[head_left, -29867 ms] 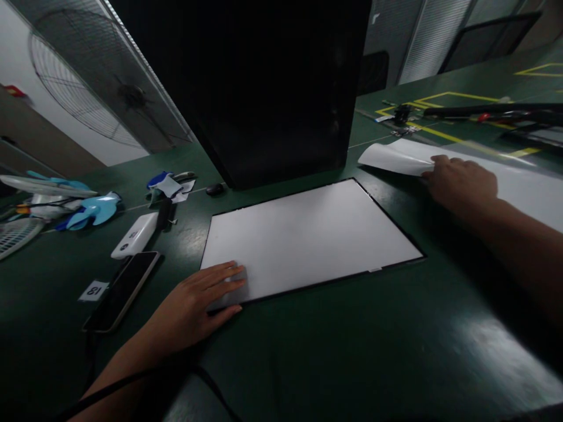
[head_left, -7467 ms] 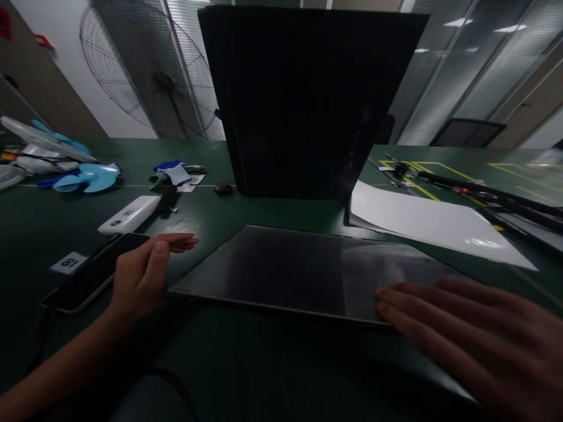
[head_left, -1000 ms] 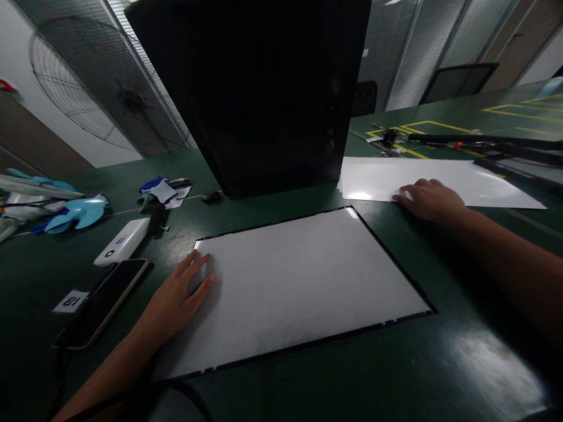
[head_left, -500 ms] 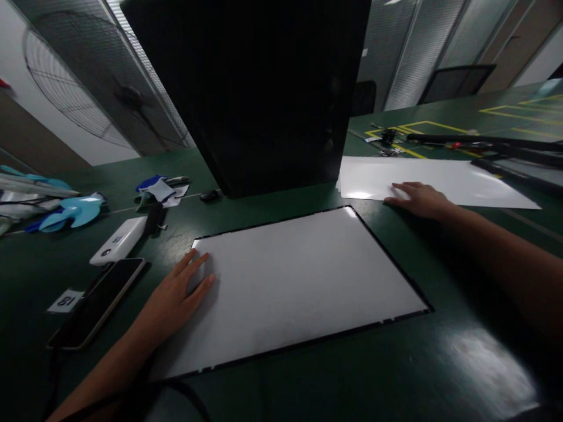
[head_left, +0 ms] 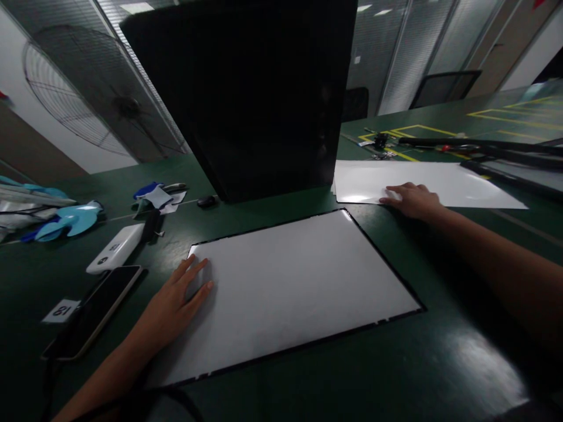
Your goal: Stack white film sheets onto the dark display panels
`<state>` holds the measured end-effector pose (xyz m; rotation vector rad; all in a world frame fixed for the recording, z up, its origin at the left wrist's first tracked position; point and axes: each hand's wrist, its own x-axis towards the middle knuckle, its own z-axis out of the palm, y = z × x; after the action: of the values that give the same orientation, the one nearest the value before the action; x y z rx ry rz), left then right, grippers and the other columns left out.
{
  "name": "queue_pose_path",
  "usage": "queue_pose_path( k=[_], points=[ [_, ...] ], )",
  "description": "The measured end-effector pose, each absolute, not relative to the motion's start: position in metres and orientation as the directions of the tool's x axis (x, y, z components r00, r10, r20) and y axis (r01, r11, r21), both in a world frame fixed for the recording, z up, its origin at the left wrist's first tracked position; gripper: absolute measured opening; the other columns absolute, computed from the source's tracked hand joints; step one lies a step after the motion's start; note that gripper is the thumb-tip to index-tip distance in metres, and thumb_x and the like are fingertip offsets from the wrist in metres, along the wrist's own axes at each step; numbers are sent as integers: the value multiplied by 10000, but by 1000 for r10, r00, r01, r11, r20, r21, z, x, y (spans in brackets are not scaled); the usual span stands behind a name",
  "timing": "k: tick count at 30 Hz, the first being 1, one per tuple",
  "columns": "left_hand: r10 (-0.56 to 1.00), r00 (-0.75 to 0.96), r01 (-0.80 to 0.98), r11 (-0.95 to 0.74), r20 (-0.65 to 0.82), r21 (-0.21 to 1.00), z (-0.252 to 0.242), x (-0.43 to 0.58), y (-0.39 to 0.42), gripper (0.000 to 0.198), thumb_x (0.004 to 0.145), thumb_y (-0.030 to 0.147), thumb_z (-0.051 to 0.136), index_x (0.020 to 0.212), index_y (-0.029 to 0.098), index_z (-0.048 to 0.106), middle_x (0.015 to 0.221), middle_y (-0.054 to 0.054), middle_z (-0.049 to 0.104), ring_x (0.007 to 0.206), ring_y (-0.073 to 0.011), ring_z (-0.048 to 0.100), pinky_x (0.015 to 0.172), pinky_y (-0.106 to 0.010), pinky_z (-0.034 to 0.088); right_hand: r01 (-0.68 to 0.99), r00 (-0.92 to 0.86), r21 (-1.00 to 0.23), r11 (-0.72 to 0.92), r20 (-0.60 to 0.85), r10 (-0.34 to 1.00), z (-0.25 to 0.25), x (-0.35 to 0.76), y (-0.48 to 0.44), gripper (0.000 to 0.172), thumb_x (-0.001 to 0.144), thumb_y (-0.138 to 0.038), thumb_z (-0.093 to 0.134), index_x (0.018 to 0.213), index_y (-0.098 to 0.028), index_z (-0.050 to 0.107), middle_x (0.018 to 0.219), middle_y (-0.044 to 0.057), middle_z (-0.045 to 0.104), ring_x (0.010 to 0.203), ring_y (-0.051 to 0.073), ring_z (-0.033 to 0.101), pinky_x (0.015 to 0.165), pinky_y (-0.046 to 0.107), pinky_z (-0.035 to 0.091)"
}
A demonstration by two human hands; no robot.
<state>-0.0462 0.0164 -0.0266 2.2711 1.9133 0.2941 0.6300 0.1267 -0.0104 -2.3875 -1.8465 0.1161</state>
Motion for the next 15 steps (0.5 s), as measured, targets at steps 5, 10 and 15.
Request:
queue_pose_path(
  k=[5, 10, 15],
  points=[
    [987, 157, 961, -158, 24, 226, -24, -44, 16, 767, 1047, 696, 403, 1652, 231, 484, 1813, -151, 301, 1654, -394, 330, 1320, -623, 335, 954, 269, -155, -258, 56, 962, -10, 628, 126, 874, 994, -858, 422, 1614, -256, 550, 1655, 235, 454, 1373, 465, 448, 1009, 612, 412],
    [985, 169, 963, -173, 39, 206, -23, -44, 16, 746, 1051, 677, 409, 1634, 224, 511, 1794, -160, 344, 1639, -406, 361, 1294, -624, 383, 956, 272, -156, -249, 151, 950, -11, 628, 125, 809, 1032, -783, 454, 1561, -189, 604, 1567, 245, 548, 1296, 396, 505, 984, 513, 400],
    [983, 180, 960, -186, 46, 210, -26, -48, 17, 735, 1059, 668, 408, 1639, 226, 507, 1797, -164, 333, 1641, -415, 353, 1289, -644, 383, 940, 324, -187, -286, 222, 919, -10, 635, 122, 753, 1080, -705, 422, 1502, -119, 637, 1413, 273, 654, 1154, 332, 583, 879, 435, 393]
  ],
)
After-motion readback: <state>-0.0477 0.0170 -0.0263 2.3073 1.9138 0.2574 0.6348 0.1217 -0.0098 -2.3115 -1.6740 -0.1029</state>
